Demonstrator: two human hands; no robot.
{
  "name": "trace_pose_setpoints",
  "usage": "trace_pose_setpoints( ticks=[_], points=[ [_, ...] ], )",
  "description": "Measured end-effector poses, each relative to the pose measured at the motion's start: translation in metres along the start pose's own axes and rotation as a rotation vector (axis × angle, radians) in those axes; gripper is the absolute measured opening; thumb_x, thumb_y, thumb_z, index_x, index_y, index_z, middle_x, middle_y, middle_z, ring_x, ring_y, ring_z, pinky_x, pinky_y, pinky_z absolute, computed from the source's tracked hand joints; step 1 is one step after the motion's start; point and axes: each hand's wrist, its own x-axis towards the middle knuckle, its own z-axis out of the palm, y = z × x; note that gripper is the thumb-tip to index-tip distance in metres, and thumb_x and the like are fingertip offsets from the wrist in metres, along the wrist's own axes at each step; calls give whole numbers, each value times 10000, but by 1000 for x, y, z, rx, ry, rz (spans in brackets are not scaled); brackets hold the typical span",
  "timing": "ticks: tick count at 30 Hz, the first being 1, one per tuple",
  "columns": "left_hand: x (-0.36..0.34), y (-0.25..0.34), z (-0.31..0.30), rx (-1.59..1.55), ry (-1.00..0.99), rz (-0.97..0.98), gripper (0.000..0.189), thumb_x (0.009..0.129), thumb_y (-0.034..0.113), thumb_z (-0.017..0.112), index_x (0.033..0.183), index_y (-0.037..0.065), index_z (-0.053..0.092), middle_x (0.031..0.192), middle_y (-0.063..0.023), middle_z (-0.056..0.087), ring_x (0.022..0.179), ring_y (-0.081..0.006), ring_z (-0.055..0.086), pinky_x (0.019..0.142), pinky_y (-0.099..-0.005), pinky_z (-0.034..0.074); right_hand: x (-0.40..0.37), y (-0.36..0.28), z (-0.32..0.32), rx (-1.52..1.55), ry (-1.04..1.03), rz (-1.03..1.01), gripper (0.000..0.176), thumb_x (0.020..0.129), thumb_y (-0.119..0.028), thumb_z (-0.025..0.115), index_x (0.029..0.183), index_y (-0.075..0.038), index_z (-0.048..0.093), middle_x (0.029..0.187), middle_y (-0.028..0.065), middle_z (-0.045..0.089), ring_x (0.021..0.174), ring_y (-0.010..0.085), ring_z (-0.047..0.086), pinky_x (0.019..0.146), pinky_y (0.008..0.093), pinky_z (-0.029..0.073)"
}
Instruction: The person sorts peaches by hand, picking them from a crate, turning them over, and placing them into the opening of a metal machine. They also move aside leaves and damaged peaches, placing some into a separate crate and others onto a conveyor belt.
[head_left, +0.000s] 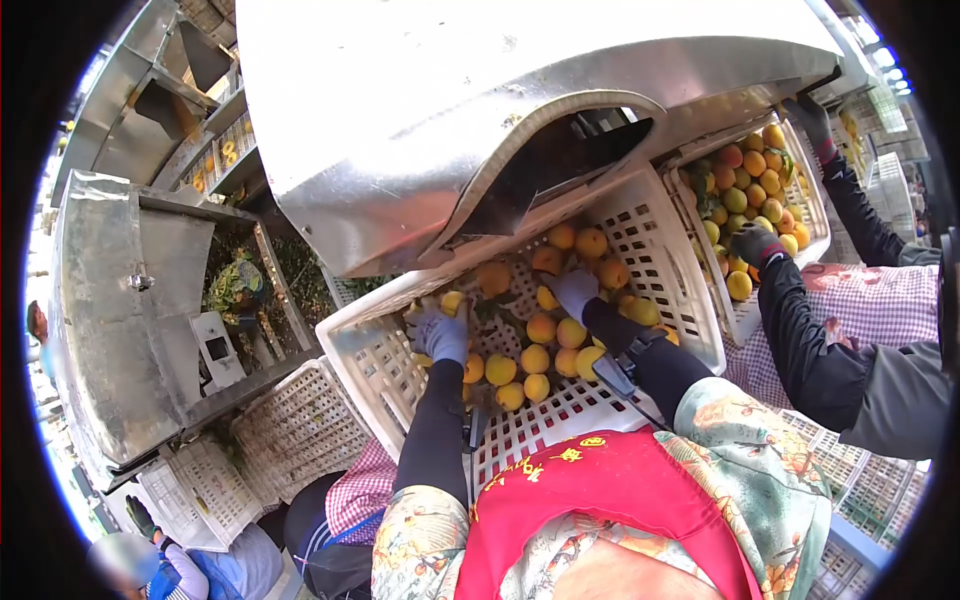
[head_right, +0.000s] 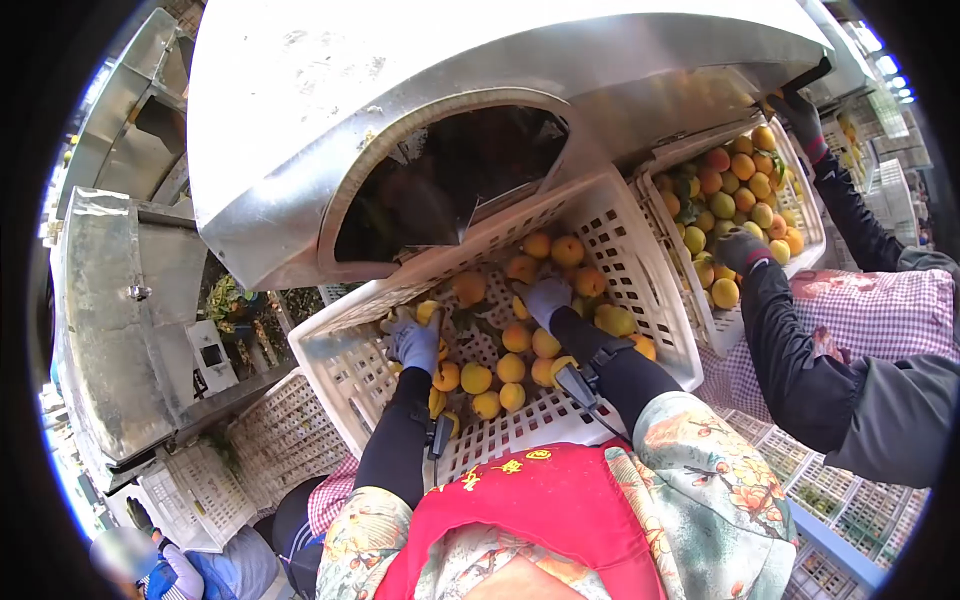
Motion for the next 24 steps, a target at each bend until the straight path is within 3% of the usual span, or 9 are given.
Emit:
trace_pose_setpoints(
  ticks=[3,8,10,12,15,16,19,22,24],
  points=[
    [-17,16,26,343,-52,288,713,696,481,715,1330,275,464,1455,-239,256,1392,-401,172,1014,-681,210,25,-11,24,-91,-101,79,679,835,-504,565,1266,15,485,1192,251,562,1085,390,543,946,442,409],
    [-2,14,88,513,-62,572,618,749,363,682,1316,207,489,1455,-145,317,1361,-385,254,1008,-681,229,5,-4,-7,204,-77,132,768,746,-517,654,1300,-29,441,1149,248,572,1057,383,556,925,450,423],
    [-4,16,83,476,-11,594,572,776,298,663,1309,179,495,1435,-122,367,1338,-370,317,1025,-639,272,-28,-9,-42,326,216,-166,775,698,-467,707,1297,-54,442,1110,223,589,1025,371,574,886,439,455],
    [2,9,62,-283,-474,509,542,794,111,632,1314,113,480,1369,-139,454,1244,-328,457,1024,-477,387,-53,-33,-112,408,145,-304,786,697,-427,717,1322,-52,420,1158,219,568,1039,367,568,887,434,457],
    [-23,9,-3,-692,-454,936,614,751,15,657,1327,71,454,1291,-155,527,1150,-309,542,970,-342,449,-71,-50,-170,538,83,-532,815,692,-346,740,1364,-54,383,1249,207,523,1078,359,550,909,422,447],
    [-27,10,-2,-680,-238,1060,643,734,-22,679,1329,41,443,1260,-150,550,1138,-288,551,960,-365,453,-75,-54,-182,585,72,-608,831,688,-305,754,1381,-57,369,1293,198,498,1104,354,538,929,415,436],
    [-45,9,-35,-1007,-388,966,613,761,-23,672,1326,21,439,1244,-127,555,1120,-254,558,969,-364,451,-86,-68,-212,600,268,-837,877,675,-262,767,1413,-67,336,1325,187,478,1160,350,504,971,424,404],
    [-77,33,-108,-1004,-264,1026,626,680,-24,759,1259,55,533,1164,-152,604,1071,-265,587,867,-338,498,-106,-85,-235,519,423,-794,909,657,-238,781,1425,-70,325,1309,191,488,1165,360,495,993,438,382],
    [-67,32,-109,-933,-117,1115,508,781,98,728,1245,24,535,1158,-143,605,1061,-255,590,856,-332,502,-105,-94,-238,647,421,-800,922,649,-245,787,1428,-75,325,1299,197,492,1169,379,479,1015,454,353]
  ],
)
